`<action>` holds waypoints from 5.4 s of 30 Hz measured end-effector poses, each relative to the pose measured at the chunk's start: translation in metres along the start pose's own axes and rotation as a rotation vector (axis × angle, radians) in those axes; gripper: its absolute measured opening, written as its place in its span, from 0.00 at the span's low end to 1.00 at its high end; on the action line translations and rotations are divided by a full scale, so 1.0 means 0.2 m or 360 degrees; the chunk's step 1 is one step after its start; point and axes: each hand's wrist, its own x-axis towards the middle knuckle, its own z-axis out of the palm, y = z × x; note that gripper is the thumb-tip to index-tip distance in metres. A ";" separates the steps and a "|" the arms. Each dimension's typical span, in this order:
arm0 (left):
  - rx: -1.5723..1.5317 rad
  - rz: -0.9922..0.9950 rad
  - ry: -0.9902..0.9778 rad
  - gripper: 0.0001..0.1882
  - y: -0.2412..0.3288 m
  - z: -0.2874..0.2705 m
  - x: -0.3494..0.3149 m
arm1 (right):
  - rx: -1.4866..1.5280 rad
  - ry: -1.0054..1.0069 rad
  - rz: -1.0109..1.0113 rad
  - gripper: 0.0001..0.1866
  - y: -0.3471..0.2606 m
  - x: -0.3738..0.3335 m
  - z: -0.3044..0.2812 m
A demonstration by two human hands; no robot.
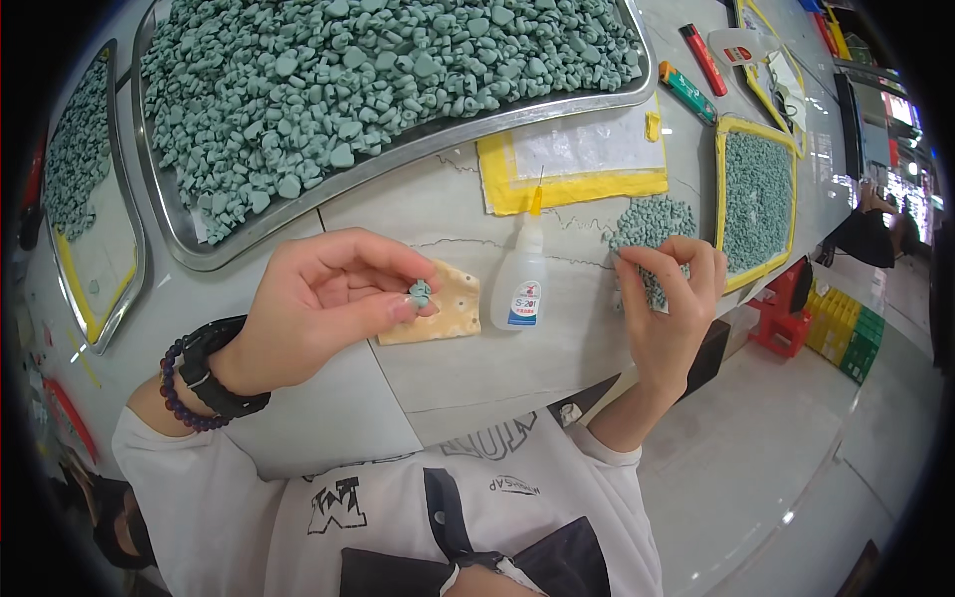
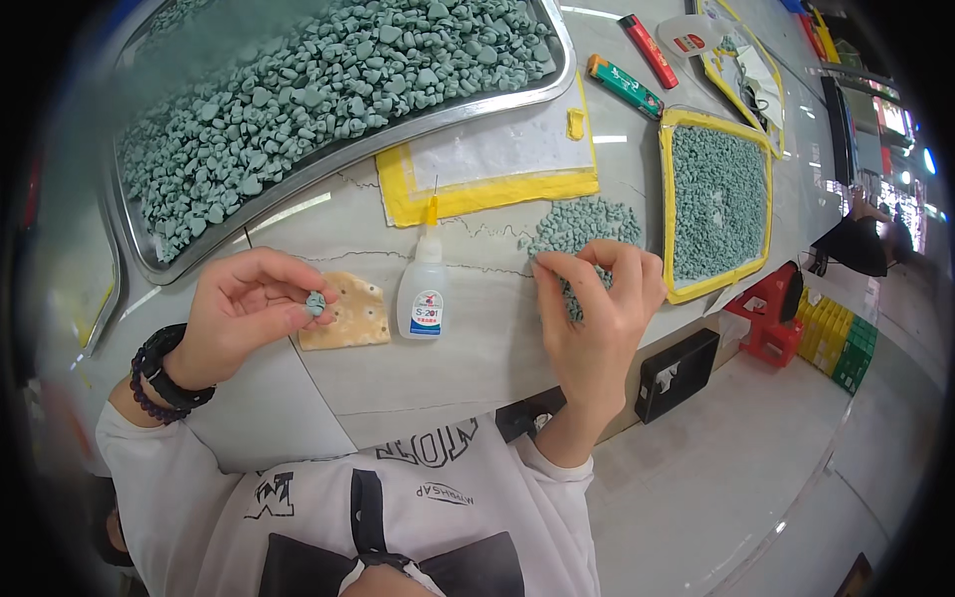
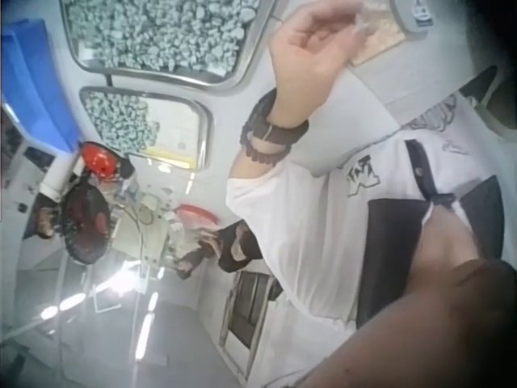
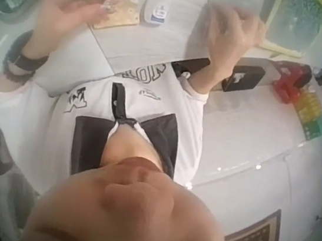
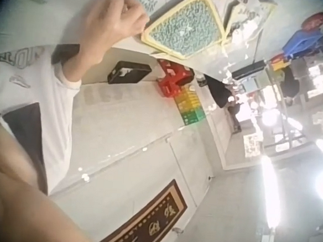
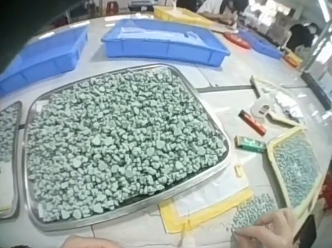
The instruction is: Assembling small components by applying glue and inserting tiny green pieces at an assembly workstation.
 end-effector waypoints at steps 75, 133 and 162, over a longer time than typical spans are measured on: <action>0.0130 0.0496 -0.0006 0.14 -0.01 0.01 -0.04 | 0.1043 0.0028 -0.0084 0.16 -0.53 -0.03 0.16; 0.2346 0.0830 0.1678 0.10 0.36 -0.64 -0.39 | 0.0941 0.0091 -0.0084 0.09 -0.40 -0.10 0.05; -0.0048 0.0207 -0.0003 0.12 0.00 0.05 -0.09 | 0.0679 -0.0390 -0.0233 0.34 -0.31 -0.02 0.04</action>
